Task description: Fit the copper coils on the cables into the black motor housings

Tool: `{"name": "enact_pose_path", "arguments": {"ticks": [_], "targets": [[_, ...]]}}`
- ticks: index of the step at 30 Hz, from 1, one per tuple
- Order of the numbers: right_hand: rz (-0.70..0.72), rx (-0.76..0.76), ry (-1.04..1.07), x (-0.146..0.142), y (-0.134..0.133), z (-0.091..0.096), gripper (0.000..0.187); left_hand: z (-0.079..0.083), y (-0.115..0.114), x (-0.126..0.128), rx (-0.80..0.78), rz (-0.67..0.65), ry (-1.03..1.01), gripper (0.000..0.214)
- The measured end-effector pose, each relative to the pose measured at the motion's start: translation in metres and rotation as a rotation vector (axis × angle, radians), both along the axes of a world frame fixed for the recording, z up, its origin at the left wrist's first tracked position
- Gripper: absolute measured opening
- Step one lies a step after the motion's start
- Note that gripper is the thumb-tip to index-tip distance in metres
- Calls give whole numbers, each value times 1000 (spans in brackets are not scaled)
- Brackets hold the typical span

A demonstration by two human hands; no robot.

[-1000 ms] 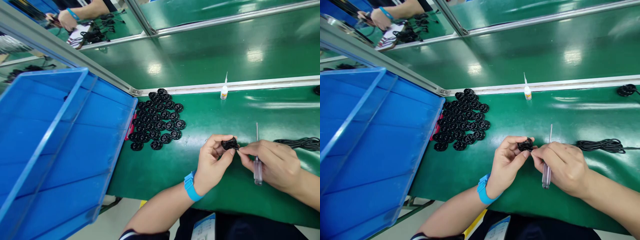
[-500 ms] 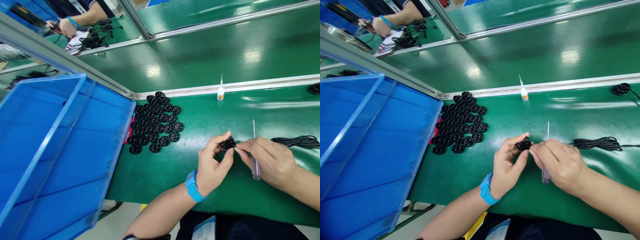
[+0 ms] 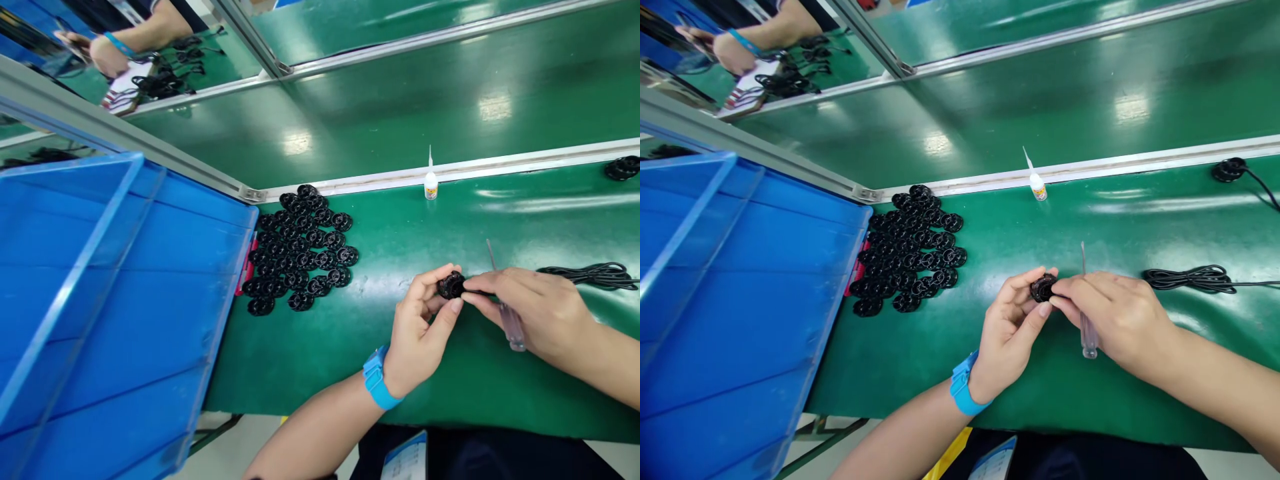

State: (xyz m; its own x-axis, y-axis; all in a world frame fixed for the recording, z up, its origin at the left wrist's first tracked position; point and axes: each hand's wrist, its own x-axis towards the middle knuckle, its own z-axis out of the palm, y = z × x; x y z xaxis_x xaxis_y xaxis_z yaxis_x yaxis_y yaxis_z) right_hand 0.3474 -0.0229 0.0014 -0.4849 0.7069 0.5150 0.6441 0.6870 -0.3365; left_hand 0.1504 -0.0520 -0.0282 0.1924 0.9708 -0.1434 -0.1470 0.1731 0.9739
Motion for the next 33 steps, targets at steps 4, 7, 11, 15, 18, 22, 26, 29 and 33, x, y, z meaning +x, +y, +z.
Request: {"name": "enact_pose_path", "arguments": {"ticks": [4, 7, 11, 15, 18, 22, 26, 29, 33], "targets": [[42, -148, 139, 6, 4, 2, 9, 2, 2, -1, -12, 5, -87, 38], [55, -180, 187, 6, 3, 2, 6, 2, 1, -1, 17, 16, -80, 37], [45, -157, 192, 3, 2, 1, 7, 1, -2, 0, 80, 35, -10, 38], [45, -137, 179, 2, 2, 1, 7, 1, -5, -1, 124, 34, 46, 39], [41, -128, 176, 0, 1, -1, 7, 2, -3, -2, 110, 29, 29, 39], [64, -168, 190, 2, -2, 0, 9, 3, 3, -2, 23, 38, -64, 35], [69, -328, 149, 19, 10, 10, 22, 5, 6, -2, -90, 73, -148, 31], [29, -299, 36, 28, 39, 8, 28, 6, 4, -2, -175, 71, -173, 33], [183, -227, -238, 7, 76, -15, 31, 7, -1, -4, -250, 17, -233, 36]]}}
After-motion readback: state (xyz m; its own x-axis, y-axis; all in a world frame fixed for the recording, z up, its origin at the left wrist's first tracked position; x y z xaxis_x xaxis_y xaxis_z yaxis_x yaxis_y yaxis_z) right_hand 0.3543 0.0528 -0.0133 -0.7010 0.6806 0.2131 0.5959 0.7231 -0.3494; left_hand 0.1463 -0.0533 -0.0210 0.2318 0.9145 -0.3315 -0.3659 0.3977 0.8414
